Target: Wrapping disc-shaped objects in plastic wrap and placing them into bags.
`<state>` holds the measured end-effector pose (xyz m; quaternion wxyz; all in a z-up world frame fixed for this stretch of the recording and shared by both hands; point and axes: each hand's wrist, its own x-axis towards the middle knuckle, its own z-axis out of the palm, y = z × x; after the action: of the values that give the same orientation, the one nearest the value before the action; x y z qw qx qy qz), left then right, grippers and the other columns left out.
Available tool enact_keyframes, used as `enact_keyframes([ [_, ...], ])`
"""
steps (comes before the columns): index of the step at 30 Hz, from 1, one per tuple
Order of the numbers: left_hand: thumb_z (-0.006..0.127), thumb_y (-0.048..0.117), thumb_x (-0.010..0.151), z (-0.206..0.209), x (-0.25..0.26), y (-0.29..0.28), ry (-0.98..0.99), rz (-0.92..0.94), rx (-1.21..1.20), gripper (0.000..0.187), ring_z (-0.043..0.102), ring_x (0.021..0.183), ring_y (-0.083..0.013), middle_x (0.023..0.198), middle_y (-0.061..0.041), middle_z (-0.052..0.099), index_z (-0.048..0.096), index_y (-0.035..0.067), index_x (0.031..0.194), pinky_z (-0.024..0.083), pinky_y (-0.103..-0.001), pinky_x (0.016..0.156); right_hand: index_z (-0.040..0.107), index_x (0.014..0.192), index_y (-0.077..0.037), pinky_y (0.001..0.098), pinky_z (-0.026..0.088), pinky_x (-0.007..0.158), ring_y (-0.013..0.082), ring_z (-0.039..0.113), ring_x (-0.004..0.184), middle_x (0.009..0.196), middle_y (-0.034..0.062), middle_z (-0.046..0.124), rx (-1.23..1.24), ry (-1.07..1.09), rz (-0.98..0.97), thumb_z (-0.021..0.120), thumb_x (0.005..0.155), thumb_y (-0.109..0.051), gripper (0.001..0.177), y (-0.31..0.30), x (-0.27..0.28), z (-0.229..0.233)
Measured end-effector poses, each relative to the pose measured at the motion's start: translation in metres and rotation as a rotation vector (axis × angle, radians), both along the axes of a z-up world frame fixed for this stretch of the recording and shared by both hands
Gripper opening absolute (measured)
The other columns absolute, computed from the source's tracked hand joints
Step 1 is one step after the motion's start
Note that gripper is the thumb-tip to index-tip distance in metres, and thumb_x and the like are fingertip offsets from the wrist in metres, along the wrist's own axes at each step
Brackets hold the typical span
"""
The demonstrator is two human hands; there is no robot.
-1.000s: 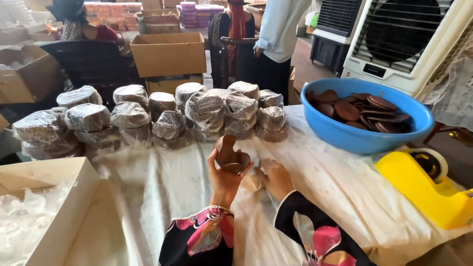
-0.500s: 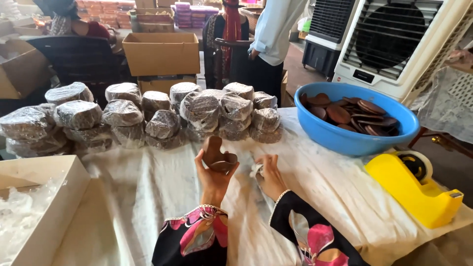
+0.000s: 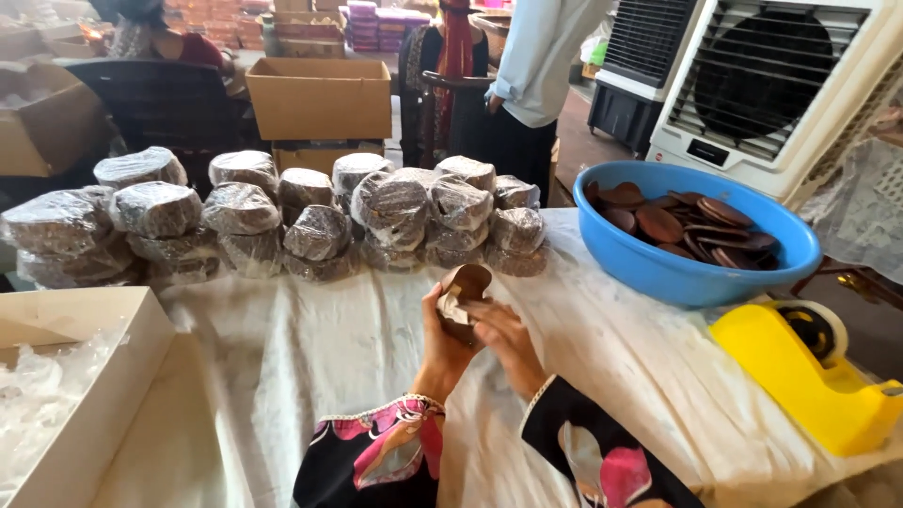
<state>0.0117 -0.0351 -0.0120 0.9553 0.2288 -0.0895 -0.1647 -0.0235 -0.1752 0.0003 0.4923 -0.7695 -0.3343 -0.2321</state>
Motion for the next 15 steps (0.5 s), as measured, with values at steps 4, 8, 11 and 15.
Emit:
enact_keyframes([
  [4, 0.047, 0.066, 0.093, -0.001, 0.001, 0.002, -0.065, 0.067, 0.022, 0.072, 0.066, 0.108, -0.0259, 0.116, -0.011, 0.069, 0.059, 0.008, 0.134, 0.053, -0.041, 0.097, 0.064, 0.133, 0.000, 0.0471, 0.017, 0.125, 0.0299, 0.045, 0.147, 0.147, 0.0141, 0.060, -0.199, -0.083, -0.075, 0.046, 0.105, -0.046, 0.057, 0.005, -0.002, -0.011],
  [8, 0.049, 0.066, 0.093, -0.005, -0.006, -0.002, -0.009, 0.101, 0.057, 0.071, 0.066, 0.108, -0.0227, 0.117, -0.008, 0.068, 0.058, 0.009, 0.135, 0.051, -0.039, 0.100, 0.056, 0.143, 0.000, 0.0484, 0.013, 0.124, 0.0306, 0.038, 0.150, 0.151, 0.0171, 0.056, -0.218, -0.137, -0.070, 0.041, 0.108, -0.045, 0.059, 0.001, 0.000, -0.008],
  [11, 0.050, 0.064, 0.093, -0.003, -0.005, -0.002, -0.009, 0.070, 0.015, 0.069, 0.066, 0.107, -0.0222, 0.115, -0.008, 0.068, 0.058, 0.009, 0.133, 0.050, -0.039, 0.100, 0.057, 0.141, -0.002, 0.0476, 0.017, 0.121, 0.0306, 0.041, 0.148, 0.148, 0.0164, 0.058, -0.228, -0.115, -0.131, 0.041, 0.108, -0.045, 0.056, 0.007, -0.006, 0.004],
  [15, 0.051, 0.061, 0.096, -0.001, -0.004, -0.001, -0.057, -0.009, -0.056, 0.065, 0.065, 0.107, -0.0238, 0.113, -0.008, 0.067, 0.056, 0.007, 0.131, 0.049, -0.041, 0.099, 0.059, 0.138, -0.003, 0.0476, 0.022, 0.115, 0.0310, 0.045, 0.144, 0.144, 0.0154, 0.060, -0.271, -0.112, -0.241, 0.043, 0.107, -0.044, 0.054, 0.013, -0.012, 0.008],
])
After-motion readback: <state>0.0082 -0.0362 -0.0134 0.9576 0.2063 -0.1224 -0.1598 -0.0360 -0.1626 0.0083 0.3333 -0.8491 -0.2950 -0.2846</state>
